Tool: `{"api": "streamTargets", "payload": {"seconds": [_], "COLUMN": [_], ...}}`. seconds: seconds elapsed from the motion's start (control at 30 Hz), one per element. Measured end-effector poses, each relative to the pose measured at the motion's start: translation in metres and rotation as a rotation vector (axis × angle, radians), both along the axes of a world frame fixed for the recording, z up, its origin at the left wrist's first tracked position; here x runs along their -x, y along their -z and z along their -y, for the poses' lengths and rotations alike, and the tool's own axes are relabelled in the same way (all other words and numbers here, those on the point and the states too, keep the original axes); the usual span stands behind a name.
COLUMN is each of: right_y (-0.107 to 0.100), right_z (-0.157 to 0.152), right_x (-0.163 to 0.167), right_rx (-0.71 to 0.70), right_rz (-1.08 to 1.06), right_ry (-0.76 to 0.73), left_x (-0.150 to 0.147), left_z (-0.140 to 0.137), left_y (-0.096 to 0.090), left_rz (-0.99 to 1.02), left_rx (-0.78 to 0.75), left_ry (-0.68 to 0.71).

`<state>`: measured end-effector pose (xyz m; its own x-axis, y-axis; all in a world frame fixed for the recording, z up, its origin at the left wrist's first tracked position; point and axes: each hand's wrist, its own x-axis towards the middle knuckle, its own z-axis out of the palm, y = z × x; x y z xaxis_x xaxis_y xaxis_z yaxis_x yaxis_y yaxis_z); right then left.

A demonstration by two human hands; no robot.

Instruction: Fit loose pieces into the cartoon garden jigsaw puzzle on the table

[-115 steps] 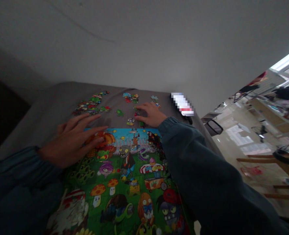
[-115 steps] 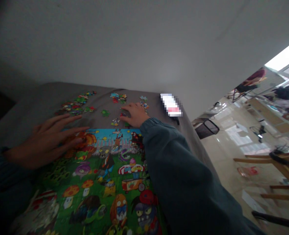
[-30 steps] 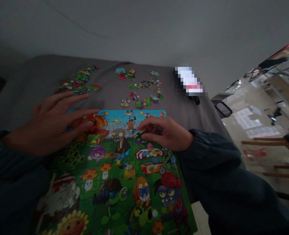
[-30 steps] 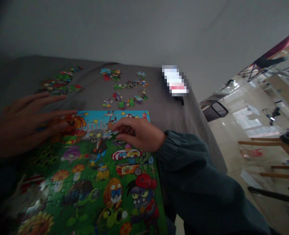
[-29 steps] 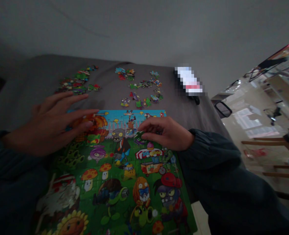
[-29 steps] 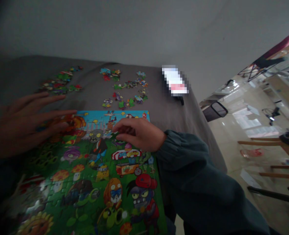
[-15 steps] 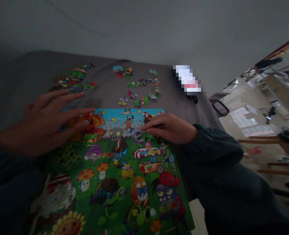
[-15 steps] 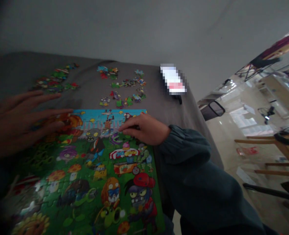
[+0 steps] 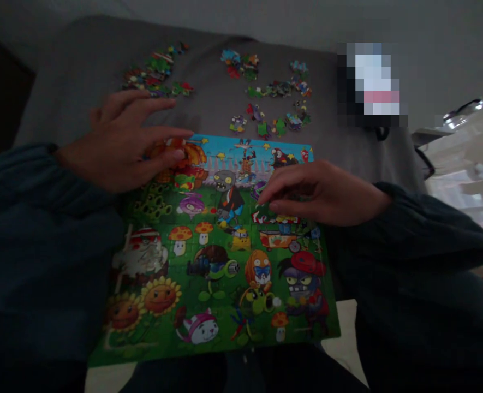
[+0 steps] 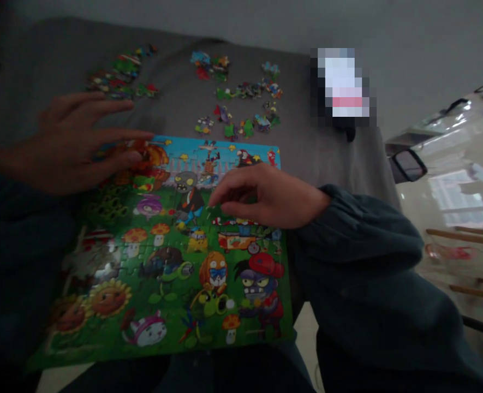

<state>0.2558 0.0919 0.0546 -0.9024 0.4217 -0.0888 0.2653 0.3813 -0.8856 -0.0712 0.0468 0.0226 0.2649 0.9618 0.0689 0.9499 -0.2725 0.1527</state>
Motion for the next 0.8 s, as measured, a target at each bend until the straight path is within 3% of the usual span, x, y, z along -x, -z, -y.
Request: {"api": "streamTargets", "payload": {"seconds": [0.17, 0.3, 0.47, 0.67, 0.8], "right_y": [-0.011, -0.009, 0.001, 0.004, 0.003], "right_z": [0.031, 0.057, 0.076, 0.093, 0.101], "right_x": [0.016, 0.031, 0.042, 0.042, 0.039], "right_rx": [-0.017, -0.001, 0.038, 0.224, 0.252], "right_rz": [-0.028, -0.017, -0.007, 0.183, 0.258], "right_ry": [-0.238, -0.307, -0.253, -0.07, -0.002], "left_x": [-0.005, -0.004, 0.0, -0.003, -0.007], "left_z": [0.001, 0.001, 0.0, 0.0, 0.0], "left_y": [-0.006, -0.005, 0.005, 0.004, 0.002], "left_rz": [0.011, 0.016, 0.066, 0.049, 0.027], "left_rx": [0.078, 0.079, -0.057, -0.017, 0.005], "left_ry": [-0.039, -0.019, 0.026, -0.009, -0.03]}}
